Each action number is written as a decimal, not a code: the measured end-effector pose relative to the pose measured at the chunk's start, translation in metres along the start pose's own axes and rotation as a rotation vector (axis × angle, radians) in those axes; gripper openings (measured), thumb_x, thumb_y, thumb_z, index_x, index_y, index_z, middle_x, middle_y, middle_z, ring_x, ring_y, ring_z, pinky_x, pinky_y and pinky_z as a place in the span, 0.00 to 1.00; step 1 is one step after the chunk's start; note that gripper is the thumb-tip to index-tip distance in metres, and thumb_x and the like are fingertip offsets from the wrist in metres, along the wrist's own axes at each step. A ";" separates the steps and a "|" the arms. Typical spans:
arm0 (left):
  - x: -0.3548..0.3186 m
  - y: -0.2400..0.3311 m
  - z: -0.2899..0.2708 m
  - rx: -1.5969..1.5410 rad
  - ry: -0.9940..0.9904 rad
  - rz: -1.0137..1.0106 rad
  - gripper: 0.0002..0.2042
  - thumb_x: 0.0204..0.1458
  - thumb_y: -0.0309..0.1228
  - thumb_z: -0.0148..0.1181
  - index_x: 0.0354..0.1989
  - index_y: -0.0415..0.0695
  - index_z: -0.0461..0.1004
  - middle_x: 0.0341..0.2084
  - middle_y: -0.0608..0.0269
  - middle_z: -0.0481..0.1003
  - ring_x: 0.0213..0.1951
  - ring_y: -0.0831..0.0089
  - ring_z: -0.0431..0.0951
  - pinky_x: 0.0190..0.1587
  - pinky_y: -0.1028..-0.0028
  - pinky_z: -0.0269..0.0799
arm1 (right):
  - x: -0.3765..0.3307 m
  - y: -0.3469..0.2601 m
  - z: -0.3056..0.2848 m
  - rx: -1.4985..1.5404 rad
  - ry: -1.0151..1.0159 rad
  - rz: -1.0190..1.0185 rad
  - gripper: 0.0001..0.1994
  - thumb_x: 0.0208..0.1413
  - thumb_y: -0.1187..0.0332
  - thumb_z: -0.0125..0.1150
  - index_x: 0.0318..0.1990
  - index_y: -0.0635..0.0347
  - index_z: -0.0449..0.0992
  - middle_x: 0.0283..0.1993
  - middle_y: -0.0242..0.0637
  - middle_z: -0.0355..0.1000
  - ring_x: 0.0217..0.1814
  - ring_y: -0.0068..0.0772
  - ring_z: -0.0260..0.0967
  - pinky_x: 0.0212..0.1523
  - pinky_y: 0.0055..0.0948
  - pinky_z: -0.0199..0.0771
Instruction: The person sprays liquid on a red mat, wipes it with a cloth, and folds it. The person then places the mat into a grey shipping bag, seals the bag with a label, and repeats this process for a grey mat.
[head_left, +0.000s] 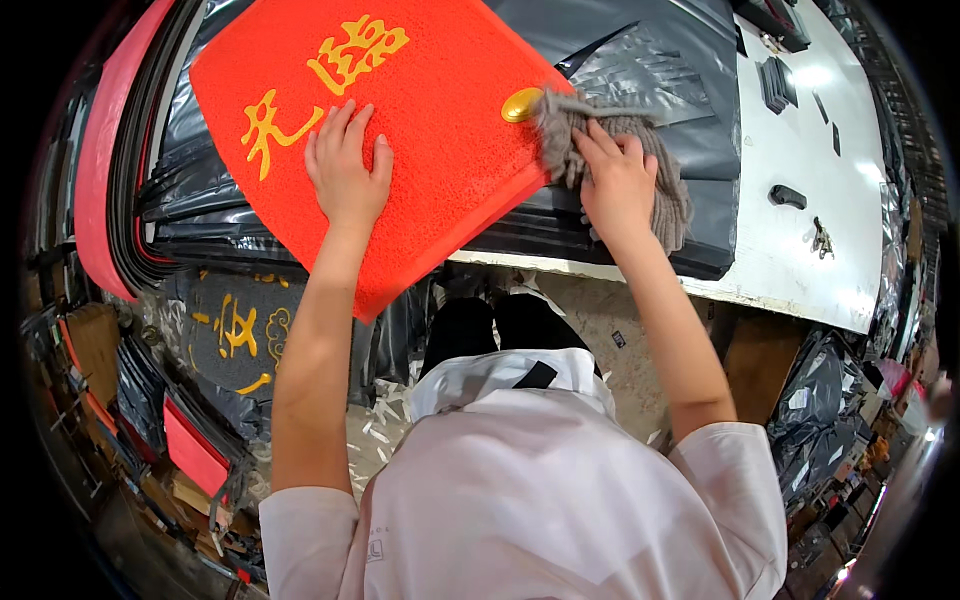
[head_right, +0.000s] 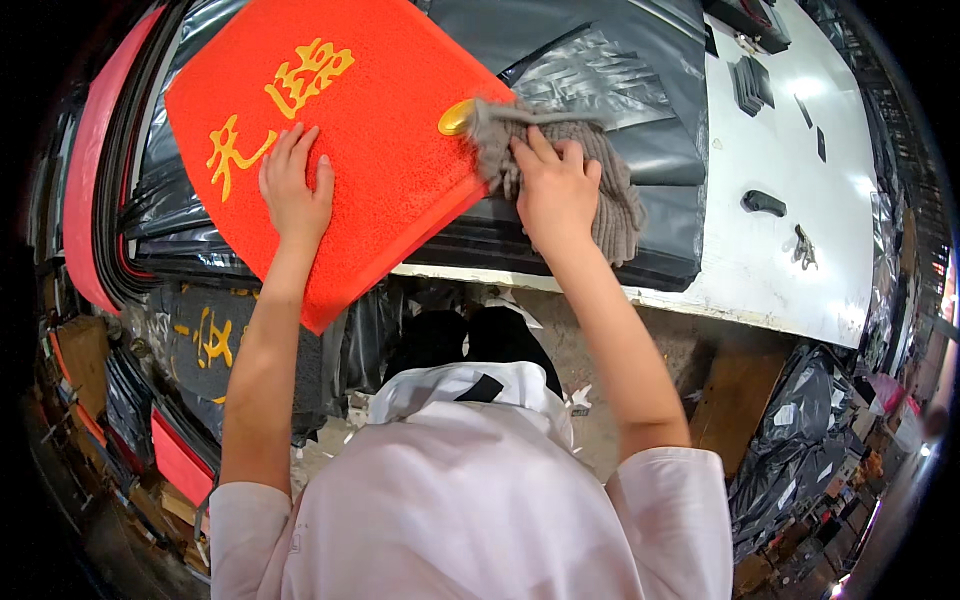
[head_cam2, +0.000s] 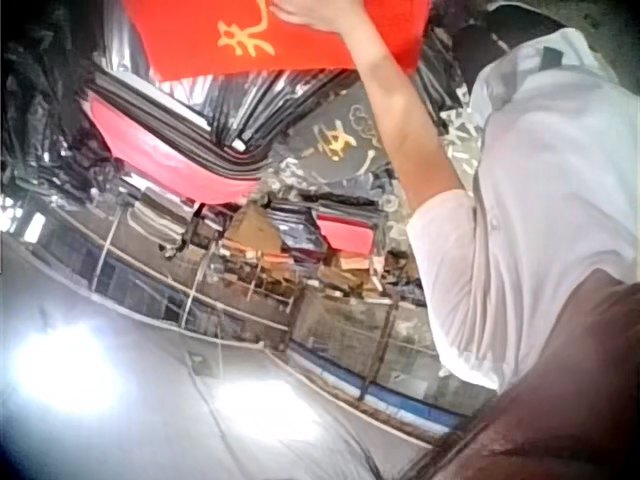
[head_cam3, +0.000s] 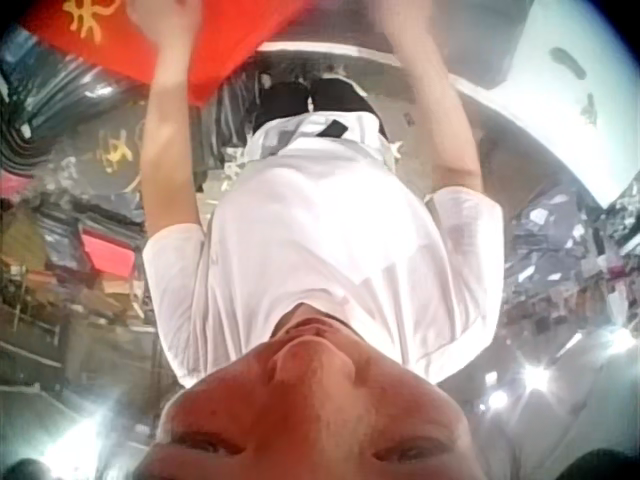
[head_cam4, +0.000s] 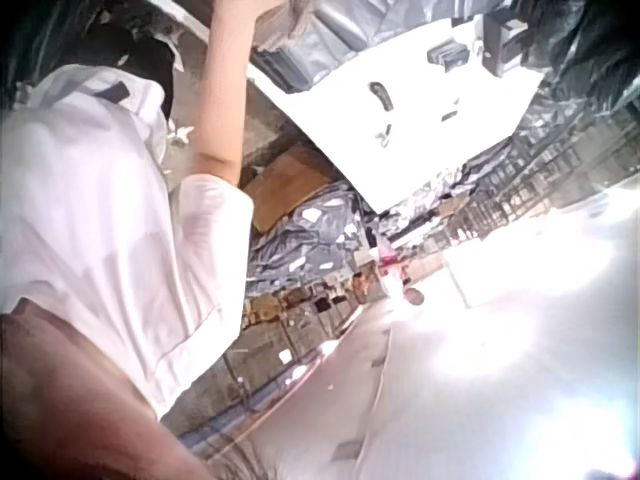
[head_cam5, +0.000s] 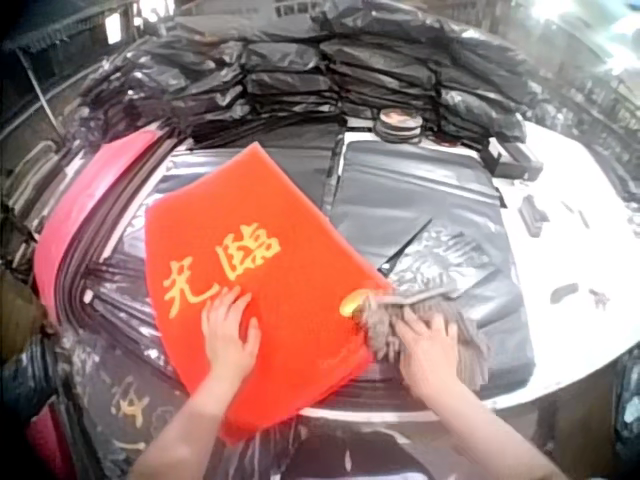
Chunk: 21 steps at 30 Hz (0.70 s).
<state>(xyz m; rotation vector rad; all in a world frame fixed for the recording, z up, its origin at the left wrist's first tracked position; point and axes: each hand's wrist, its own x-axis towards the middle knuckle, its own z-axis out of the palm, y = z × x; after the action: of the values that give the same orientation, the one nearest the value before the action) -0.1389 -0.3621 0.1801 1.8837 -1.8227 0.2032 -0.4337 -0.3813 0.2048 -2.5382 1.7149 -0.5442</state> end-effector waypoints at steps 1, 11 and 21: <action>0.002 0.002 0.001 -0.003 -0.002 0.000 0.19 0.50 0.35 0.54 0.51 0.49 0.70 0.56 0.62 0.66 0.61 0.64 0.60 0.64 0.57 0.47 | -0.008 -0.008 0.009 -0.051 -0.078 0.068 0.23 0.36 0.78 0.55 0.46 0.50 0.75 0.56 0.32 0.68 0.51 0.39 0.62 0.43 0.44 0.59; 0.000 -0.006 0.003 0.000 0.006 0.031 0.19 0.51 0.35 0.52 0.53 0.49 0.69 0.56 0.62 0.66 0.61 0.63 0.60 0.64 0.58 0.46 | 0.016 0.017 -0.001 -0.089 -0.132 0.157 0.27 0.39 0.79 0.53 0.52 0.47 0.71 0.54 0.28 0.69 0.50 0.39 0.62 0.43 0.46 0.60; 0.001 -0.004 0.000 -0.009 -0.019 0.045 0.19 0.51 0.34 0.53 0.53 0.49 0.69 0.55 0.62 0.66 0.60 0.62 0.61 0.63 0.58 0.48 | -0.036 -0.041 0.004 -0.114 -0.209 -0.253 0.17 0.44 0.72 0.53 0.43 0.42 0.76 0.55 0.22 0.67 0.47 0.38 0.62 0.40 0.45 0.60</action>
<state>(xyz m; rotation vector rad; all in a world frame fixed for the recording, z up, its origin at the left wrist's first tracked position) -0.1352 -0.3635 0.1794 1.8462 -1.8765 0.1927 -0.4076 -0.3330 0.1999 -2.7949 1.4057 -0.1812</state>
